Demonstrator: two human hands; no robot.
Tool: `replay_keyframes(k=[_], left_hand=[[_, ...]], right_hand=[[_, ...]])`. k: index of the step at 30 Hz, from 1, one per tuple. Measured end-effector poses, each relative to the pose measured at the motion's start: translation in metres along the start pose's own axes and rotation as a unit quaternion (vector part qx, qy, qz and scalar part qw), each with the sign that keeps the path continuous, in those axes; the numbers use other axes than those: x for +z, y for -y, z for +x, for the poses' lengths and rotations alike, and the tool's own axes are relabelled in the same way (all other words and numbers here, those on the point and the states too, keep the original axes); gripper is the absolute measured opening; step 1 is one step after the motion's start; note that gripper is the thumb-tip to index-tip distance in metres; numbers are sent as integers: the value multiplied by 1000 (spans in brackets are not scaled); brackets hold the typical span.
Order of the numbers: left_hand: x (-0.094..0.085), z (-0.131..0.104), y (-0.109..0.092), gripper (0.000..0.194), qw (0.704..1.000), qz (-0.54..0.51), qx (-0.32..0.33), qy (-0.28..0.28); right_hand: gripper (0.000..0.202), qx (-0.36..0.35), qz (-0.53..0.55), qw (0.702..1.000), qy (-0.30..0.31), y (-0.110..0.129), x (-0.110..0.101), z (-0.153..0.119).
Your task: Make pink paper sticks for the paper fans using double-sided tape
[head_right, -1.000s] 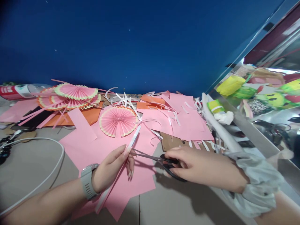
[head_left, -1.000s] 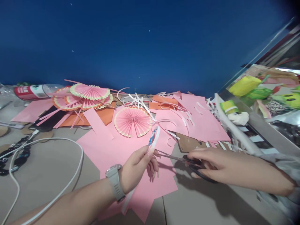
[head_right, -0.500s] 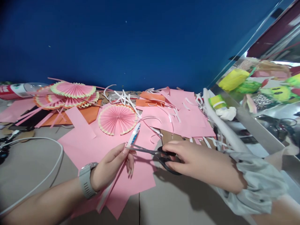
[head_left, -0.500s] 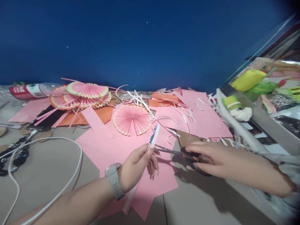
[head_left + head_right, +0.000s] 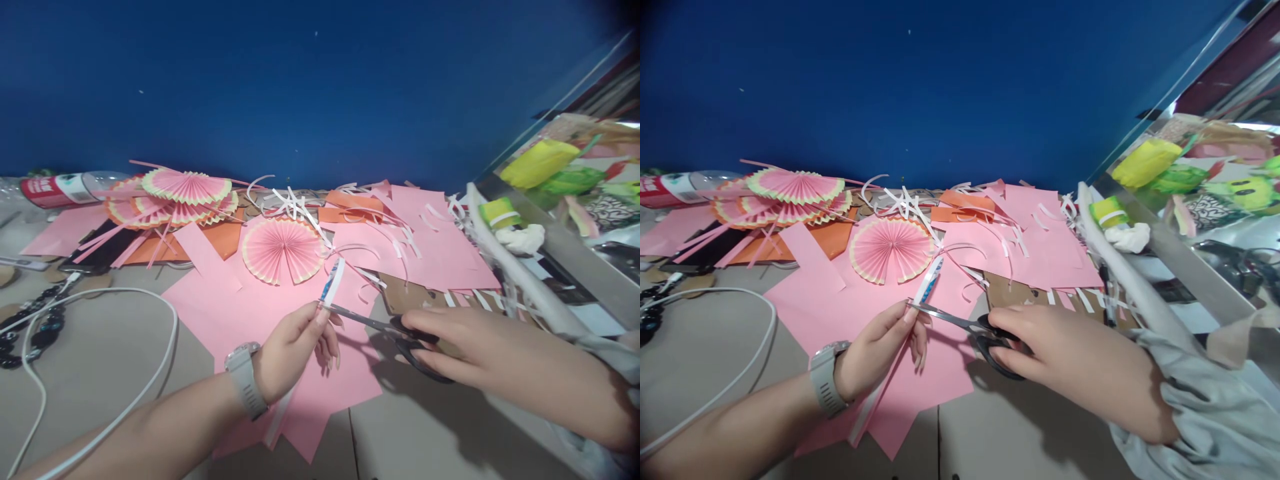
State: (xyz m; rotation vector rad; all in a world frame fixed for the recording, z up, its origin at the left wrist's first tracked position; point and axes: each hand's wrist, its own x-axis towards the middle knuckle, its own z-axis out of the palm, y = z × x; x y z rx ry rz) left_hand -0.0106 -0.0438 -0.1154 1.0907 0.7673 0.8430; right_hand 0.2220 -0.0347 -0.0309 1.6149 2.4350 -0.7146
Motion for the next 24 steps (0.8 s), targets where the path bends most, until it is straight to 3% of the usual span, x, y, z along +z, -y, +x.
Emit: replay_keyframes(k=[3,11,24], left_hand=[[0,0,1,30,1000,-3,2,0],[-2,2,5,31,1000,-14,6,6],[-1,0,3,30,1000,-20,7,13]], right_hand=[[20,11,-45,997,54,1,1,0],[14,-1,-73,997,28,6,5,-3],[16,27,-82,995,55,10,9,2]])
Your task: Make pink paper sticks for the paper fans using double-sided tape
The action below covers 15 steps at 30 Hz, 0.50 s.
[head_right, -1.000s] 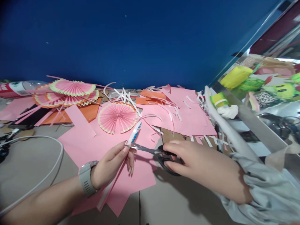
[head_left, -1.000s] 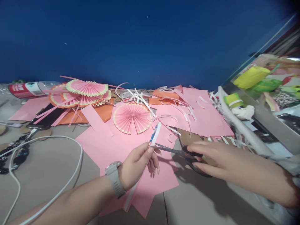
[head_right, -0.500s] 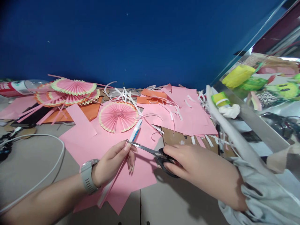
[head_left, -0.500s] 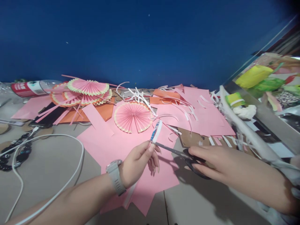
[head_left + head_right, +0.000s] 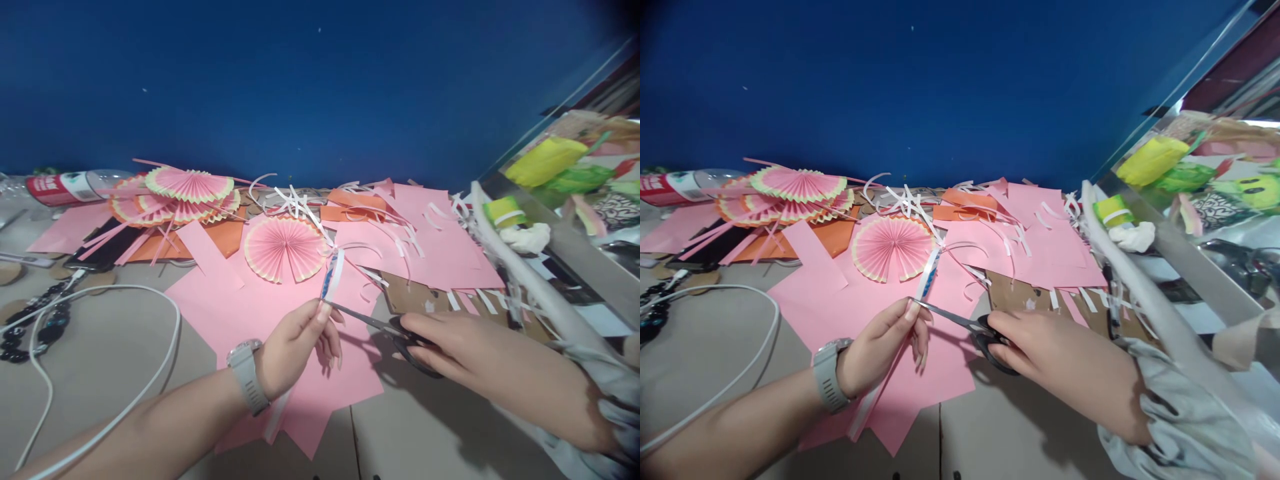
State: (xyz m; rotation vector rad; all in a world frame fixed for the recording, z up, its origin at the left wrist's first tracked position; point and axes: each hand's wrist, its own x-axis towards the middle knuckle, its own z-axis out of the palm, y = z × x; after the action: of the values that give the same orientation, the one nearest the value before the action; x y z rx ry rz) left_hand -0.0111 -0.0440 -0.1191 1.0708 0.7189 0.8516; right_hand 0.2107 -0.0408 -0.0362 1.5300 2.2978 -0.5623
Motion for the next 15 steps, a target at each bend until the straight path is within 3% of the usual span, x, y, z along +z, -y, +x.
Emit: replay_keyframes(k=[8,15], left_hand=[[-1,1,2,28,1000,-2,2,24],[-1,2,2,28,1000,6,-1,23]], right_hand=[[13,-34,60,998,6,-3,6,0],[18,-41,40,998,0,-5,2,0]])
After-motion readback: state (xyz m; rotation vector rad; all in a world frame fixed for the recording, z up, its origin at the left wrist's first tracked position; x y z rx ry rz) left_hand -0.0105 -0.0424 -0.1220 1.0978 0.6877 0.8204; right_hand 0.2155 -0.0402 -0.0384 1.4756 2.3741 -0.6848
